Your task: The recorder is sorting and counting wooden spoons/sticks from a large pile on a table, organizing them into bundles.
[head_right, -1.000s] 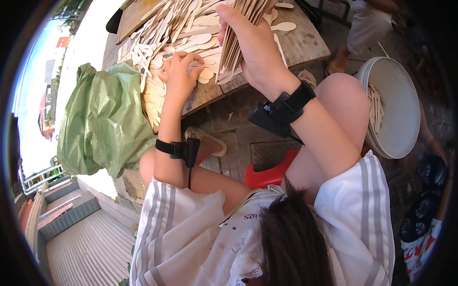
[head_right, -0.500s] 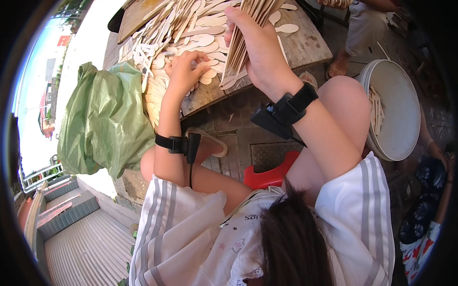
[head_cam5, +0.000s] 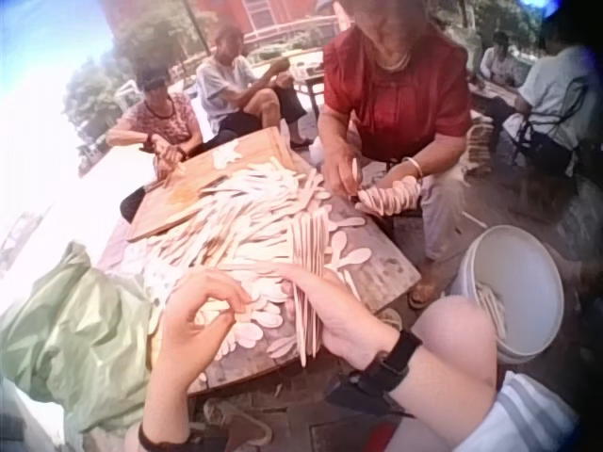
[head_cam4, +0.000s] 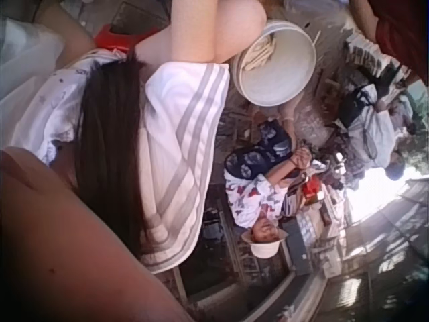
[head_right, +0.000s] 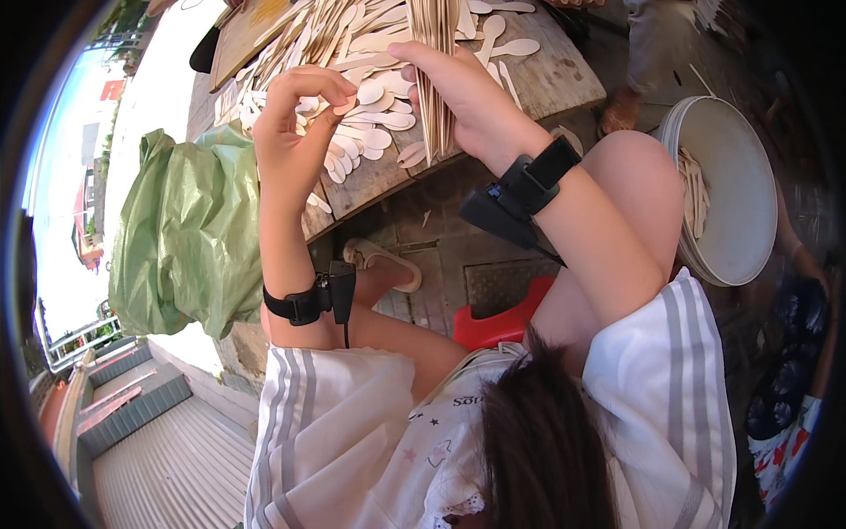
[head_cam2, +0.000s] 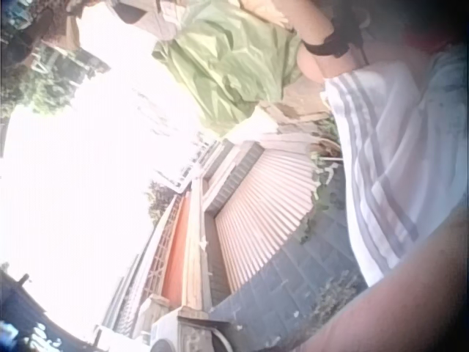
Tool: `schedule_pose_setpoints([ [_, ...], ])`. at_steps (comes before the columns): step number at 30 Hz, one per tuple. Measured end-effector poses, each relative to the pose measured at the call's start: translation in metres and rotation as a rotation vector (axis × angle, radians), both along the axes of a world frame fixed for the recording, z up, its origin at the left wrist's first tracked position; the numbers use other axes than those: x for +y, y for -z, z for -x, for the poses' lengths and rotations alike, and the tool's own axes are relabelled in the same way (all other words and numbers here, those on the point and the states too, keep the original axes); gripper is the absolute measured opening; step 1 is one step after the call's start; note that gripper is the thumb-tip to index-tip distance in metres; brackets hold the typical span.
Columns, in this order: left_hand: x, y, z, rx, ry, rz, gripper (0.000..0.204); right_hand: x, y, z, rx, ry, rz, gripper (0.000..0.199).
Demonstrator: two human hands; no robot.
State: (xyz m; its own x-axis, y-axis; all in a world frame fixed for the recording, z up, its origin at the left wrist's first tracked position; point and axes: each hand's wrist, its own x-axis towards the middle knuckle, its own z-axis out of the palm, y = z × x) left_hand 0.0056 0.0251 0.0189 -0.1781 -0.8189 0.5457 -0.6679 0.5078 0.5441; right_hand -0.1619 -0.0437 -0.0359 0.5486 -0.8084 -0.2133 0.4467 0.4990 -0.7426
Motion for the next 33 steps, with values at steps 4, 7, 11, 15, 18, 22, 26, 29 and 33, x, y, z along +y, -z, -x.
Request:
schedule_pose_setpoints([
  [4,0.006,-0.008,0.011,0.025,0.164,-0.079,0.018,0.007,-0.006,-0.001,-0.061,-0.156,-0.102,0.026],
  [7,0.01,-0.003,0.014,-0.086,0.214,-0.142,0.018,0.009,0.0,-0.006,-0.089,-0.215,-0.183,0.028],
  [11,0.014,0.002,0.027,-0.046,0.351,-0.325,0.018,0.003,0.013,-0.004,-0.124,-0.129,-0.194,0.021],
  [15,0.011,0.017,0.016,0.184,0.437,-0.397,0.021,0.001,0.005,-0.002,-0.179,-0.068,-0.103,0.019],
  [18,0.005,0.032,0.024,0.614,0.329,-0.188,0.034,0.0,0.001,-0.001,-0.251,-0.075,0.01,0.022],
  [22,0.005,0.033,0.052,0.469,0.1,-0.077,0.06,0.003,-0.003,-0.001,-0.226,-0.029,0.037,0.028],
  [26,0.002,0.051,0.05,0.301,-0.063,0.099,0.056,0.014,-0.011,-0.007,-0.309,-0.088,0.02,0.036],
  [29,-0.002,0.056,0.044,0.392,-0.087,0.064,0.056,0.017,-0.009,-0.007,-0.344,-0.188,0.009,0.04],
  [33,0.001,0.048,0.043,0.328,-0.089,0.06,0.069,0.017,-0.001,-0.003,-0.32,-0.228,0.018,0.043],
])
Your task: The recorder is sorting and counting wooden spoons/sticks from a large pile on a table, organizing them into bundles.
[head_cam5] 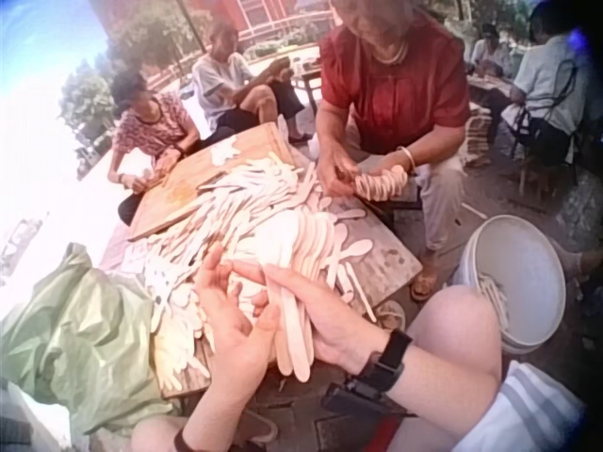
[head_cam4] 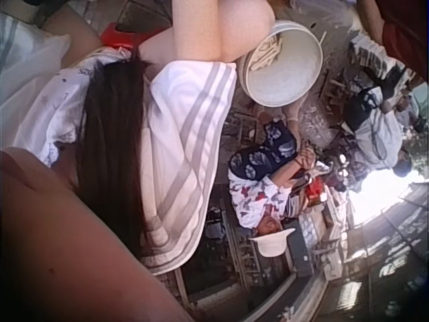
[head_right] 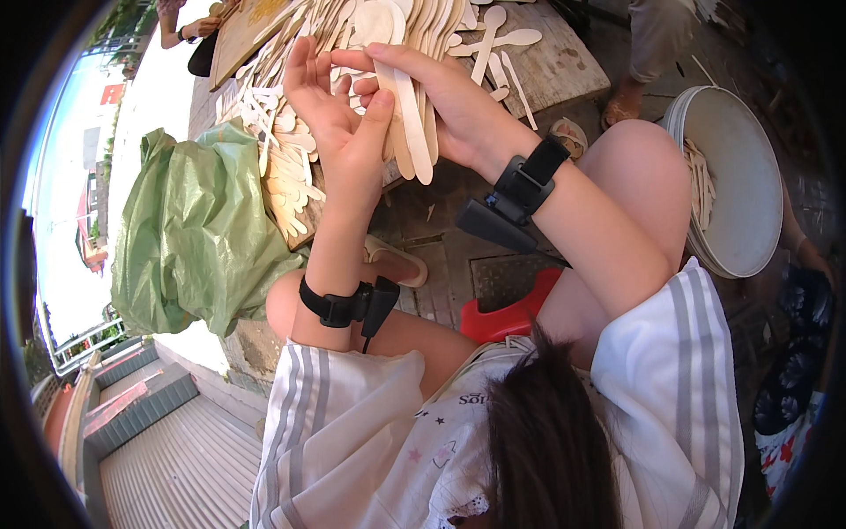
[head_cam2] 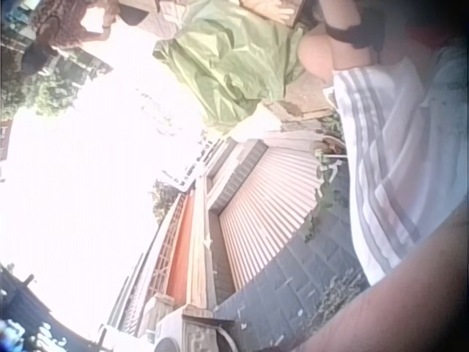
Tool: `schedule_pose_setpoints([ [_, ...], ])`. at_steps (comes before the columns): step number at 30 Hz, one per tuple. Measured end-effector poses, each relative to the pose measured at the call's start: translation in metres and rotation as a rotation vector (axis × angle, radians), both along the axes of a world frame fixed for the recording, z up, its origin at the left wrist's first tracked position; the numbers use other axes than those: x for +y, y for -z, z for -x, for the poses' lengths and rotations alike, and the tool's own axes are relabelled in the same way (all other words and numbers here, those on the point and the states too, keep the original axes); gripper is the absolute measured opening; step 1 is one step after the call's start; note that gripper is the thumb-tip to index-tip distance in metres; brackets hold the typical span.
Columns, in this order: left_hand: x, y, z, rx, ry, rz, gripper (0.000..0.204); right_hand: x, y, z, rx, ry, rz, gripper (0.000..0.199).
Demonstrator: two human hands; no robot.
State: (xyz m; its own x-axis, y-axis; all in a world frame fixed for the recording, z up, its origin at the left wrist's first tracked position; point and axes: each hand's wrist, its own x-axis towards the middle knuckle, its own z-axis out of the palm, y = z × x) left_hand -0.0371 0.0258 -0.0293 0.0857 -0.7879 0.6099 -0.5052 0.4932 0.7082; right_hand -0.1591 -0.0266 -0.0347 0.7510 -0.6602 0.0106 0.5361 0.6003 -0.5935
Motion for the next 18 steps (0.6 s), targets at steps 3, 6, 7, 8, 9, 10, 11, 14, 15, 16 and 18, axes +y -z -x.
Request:
schedule_pose_setpoints([
  [3,0.0,-0.005,-0.002,0.274,0.069,0.061,0.064,-0.002,-0.005,0.0,0.045,0.043,-0.071,0.036],
  [6,-0.001,-0.01,-0.027,0.557,0.201,-0.004,0.03,-0.015,-0.002,0.004,0.27,0.258,-0.128,0.025],
  [7,-0.003,-0.01,-0.038,0.453,0.14,-0.06,0.026,-0.019,0.001,0.006,0.201,0.307,-0.197,0.015],
  [8,-0.004,-0.007,-0.047,0.352,0.082,-0.117,0.024,-0.027,0.008,0.011,0.202,0.309,-0.199,0.015],
  [9,-0.004,-0.004,-0.054,0.352,0.085,-0.118,0.024,-0.035,0.016,0.017,0.146,0.319,-0.247,0.017],
  [10,-0.005,0.003,-0.06,-0.248,-0.103,-0.183,0.021,-0.039,0.021,0.021,0.094,0.334,-0.295,0.019],
  [11,-0.003,0.01,-0.066,-0.856,-0.298,-0.235,0.018,-0.037,0.017,0.022,0.074,0.371,-0.313,0.016],
  [14,0.0,0.034,-0.066,-0.88,-0.335,-0.246,0.018,-0.034,0.007,0.02,0.083,0.331,-0.392,0.013],
  [15,0.001,0.04,-0.067,-0.899,-0.333,-0.253,0.021,-0.033,0.004,0.02,0.082,0.333,-0.393,0.013],
  [16,0.0,0.04,-0.065,-0.899,-0.327,-0.253,0.021,-0.032,0.003,0.022,0.058,0.296,-0.379,0.013],
  [18,-0.003,0.04,-0.062,-0.915,-0.308,-0.288,0.02,-0.031,-0.001,0.024,0.034,0.263,-0.367,0.012],
])
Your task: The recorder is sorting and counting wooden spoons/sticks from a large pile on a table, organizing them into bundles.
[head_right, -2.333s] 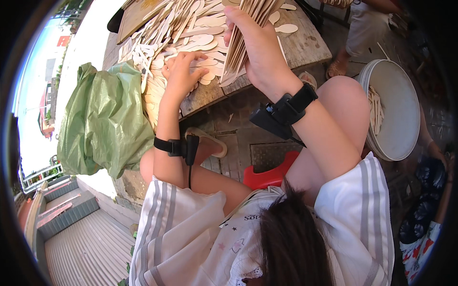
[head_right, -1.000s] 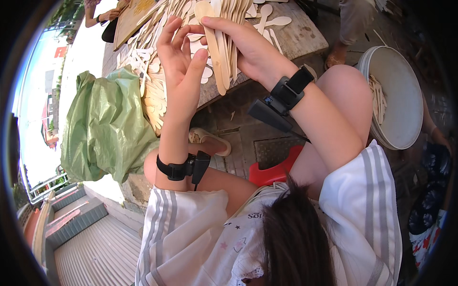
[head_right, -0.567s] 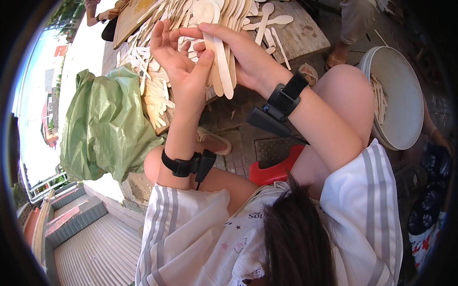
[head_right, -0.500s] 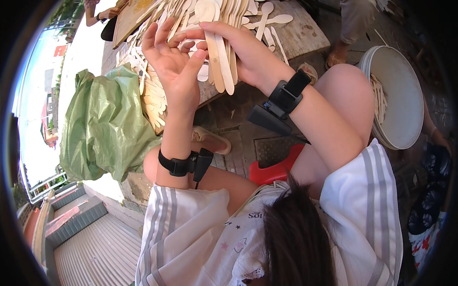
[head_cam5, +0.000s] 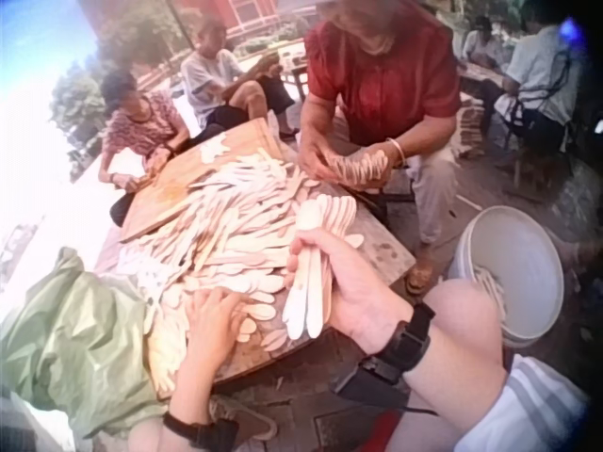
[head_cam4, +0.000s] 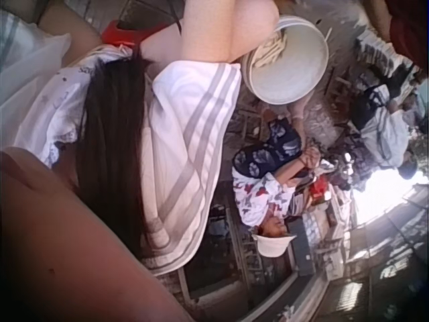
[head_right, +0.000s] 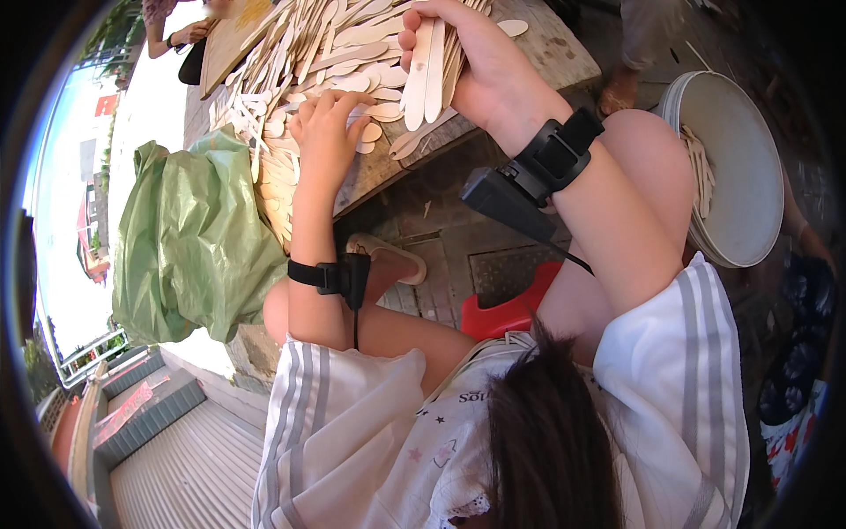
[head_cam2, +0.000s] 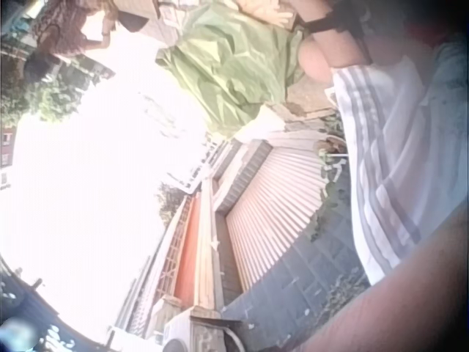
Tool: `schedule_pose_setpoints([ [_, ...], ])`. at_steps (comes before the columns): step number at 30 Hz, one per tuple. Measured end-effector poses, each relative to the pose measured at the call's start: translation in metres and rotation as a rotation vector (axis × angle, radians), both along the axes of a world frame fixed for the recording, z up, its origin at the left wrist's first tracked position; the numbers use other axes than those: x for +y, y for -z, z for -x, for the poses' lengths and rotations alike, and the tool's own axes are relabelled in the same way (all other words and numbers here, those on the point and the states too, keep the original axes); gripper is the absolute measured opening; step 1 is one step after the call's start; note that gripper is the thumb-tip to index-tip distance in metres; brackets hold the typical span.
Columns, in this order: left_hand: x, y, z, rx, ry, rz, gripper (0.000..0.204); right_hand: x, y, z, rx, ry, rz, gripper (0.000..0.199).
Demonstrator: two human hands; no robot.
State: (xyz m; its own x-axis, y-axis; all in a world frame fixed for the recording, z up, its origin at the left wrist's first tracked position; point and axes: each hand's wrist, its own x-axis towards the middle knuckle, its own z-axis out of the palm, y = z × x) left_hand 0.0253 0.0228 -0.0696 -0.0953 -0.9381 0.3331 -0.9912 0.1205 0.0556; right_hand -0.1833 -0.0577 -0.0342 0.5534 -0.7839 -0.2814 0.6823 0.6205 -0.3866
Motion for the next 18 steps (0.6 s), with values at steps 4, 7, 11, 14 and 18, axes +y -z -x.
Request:
schedule_pose_setpoints([
  [4,-0.004,-0.004,0.002,-0.026,0.021,0.012,0.019,-0.002,-0.004,0.0,0.018,-0.016,0.005,0.014],
  [7,-0.006,-0.021,0.005,-0.049,0.108,0.042,0.017,-0.008,-0.001,0.007,0.066,-0.049,0.1,0.013],
  [11,-0.007,-0.042,0.008,0.061,0.211,0.24,0.013,-0.007,0.007,0.002,0.259,-0.061,0.21,0.013],
  [14,-0.001,-0.061,0.019,0.094,0.286,0.375,0.013,-0.003,0.009,-0.005,0.36,-0.068,0.284,0.014],
  [18,0.006,-0.064,0.03,0.135,0.516,0.648,0.019,0.006,0.003,-0.015,0.355,-0.175,0.329,0.018],
])
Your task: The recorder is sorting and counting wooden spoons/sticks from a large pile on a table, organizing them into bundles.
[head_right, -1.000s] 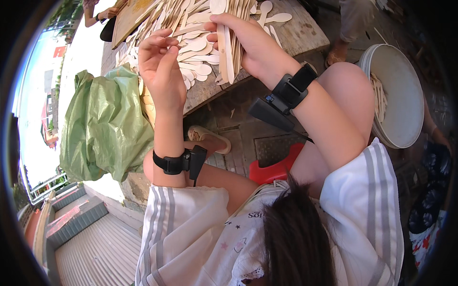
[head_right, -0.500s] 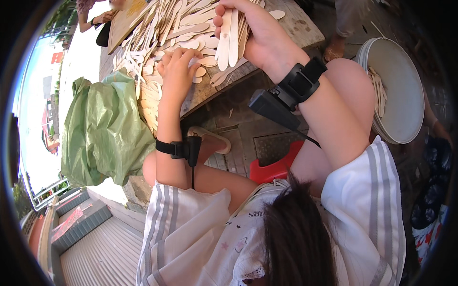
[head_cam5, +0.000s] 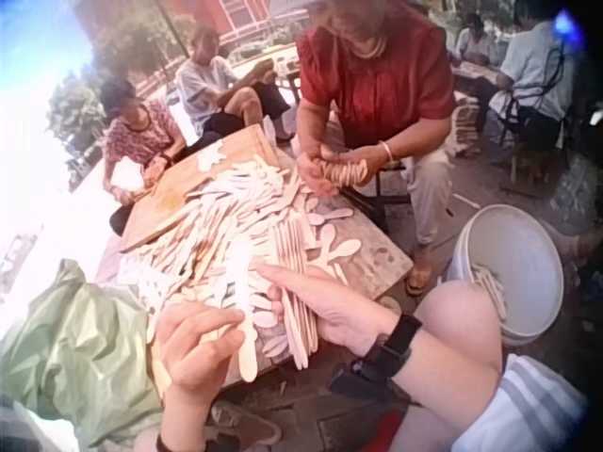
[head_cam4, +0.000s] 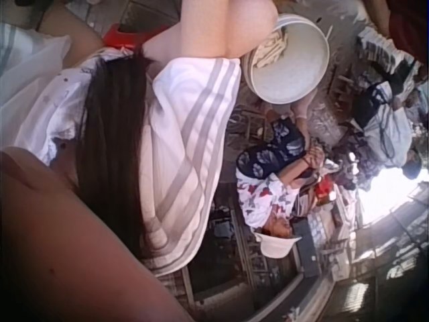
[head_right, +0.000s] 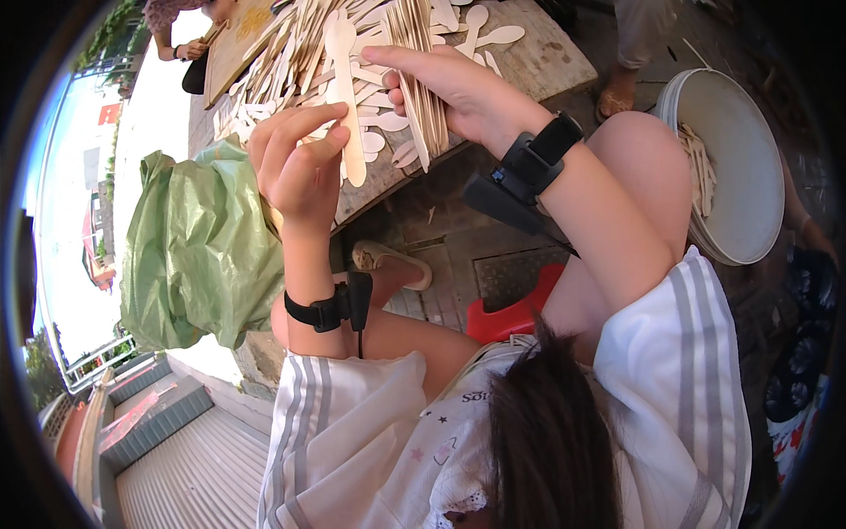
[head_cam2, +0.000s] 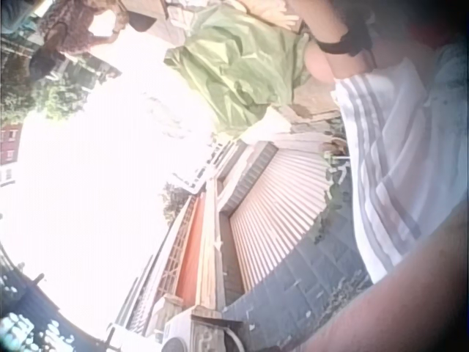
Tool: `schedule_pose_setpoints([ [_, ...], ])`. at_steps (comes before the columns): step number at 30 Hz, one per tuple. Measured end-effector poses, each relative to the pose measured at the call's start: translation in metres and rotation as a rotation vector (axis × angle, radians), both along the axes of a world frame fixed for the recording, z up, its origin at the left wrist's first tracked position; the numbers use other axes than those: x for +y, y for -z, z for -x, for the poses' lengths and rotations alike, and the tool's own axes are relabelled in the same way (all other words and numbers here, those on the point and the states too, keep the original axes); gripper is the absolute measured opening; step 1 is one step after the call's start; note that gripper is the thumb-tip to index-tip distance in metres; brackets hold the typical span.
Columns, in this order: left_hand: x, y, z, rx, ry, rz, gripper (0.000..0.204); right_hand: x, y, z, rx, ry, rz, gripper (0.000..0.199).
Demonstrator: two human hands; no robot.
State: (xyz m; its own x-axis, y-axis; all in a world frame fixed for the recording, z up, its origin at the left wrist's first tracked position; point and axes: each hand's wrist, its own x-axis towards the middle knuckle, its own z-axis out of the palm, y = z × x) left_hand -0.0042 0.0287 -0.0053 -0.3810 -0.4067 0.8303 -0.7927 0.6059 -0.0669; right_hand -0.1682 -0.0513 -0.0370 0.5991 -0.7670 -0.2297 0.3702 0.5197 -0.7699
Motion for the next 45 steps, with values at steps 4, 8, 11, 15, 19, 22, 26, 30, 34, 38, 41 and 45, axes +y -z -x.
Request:
schedule_pose_setpoints([
  [4,0.005,0.007,0.011,-0.082,0.066,-0.082,0.019,0.003,0.002,-0.002,-0.262,-0.142,-0.128,0.026],
  [8,0.008,0.012,0.013,0.019,0.118,-0.138,0.019,0.016,-0.021,-0.003,-0.31,-0.085,-0.099,0.032],
  [11,0.012,0.013,0.017,0.136,0.13,-0.229,0.021,0.017,-0.023,0.0,-0.311,-0.103,-0.175,0.031],
  [15,0.007,0.01,0.013,0.218,-0.035,-0.307,0.023,-0.006,-0.002,0.005,-0.627,-0.294,-0.078,0.031],
  [19,-0.001,0.041,-0.02,0.079,-0.436,-0.536,0.023,-0.015,-0.005,0.007,-0.638,-0.158,-0.035,0.02],
  [22,0.003,0.059,-0.032,-0.155,-0.601,-0.612,0.023,-0.009,-0.015,0.012,-0.598,-0.071,-0.12,0.008],
  [26,-0.004,0.065,-0.028,-0.068,-0.609,-0.737,0.022,-0.01,-0.013,0.018,-0.503,0.029,-0.155,0.007],
  [30,-0.012,0.064,-0.029,0.048,-0.595,-0.837,0.018,-0.015,-0.006,0.02,-0.498,0.035,-0.157,0.009],
  [34,-0.023,0.045,-0.023,0.201,-0.572,-0.749,0.016,-0.007,-0.015,0.019,-0.209,0.156,-0.087,0.016],
  [38,-0.019,0.02,-0.015,1.093,-0.033,-1.058,0.024,0.0,-0.015,0.014,0.01,0.198,0.266,0.026],
  [41,-0.013,0.013,-0.011,1.287,0.479,-1.384,0.035,0.008,-0.018,0.009,0.007,0.014,0.458,0.042],
  [45,-0.008,0.02,0.012,1.475,0.568,-1.416,0.051,0.019,-0.022,0.006,-0.077,-0.031,0.463,0.043],
])
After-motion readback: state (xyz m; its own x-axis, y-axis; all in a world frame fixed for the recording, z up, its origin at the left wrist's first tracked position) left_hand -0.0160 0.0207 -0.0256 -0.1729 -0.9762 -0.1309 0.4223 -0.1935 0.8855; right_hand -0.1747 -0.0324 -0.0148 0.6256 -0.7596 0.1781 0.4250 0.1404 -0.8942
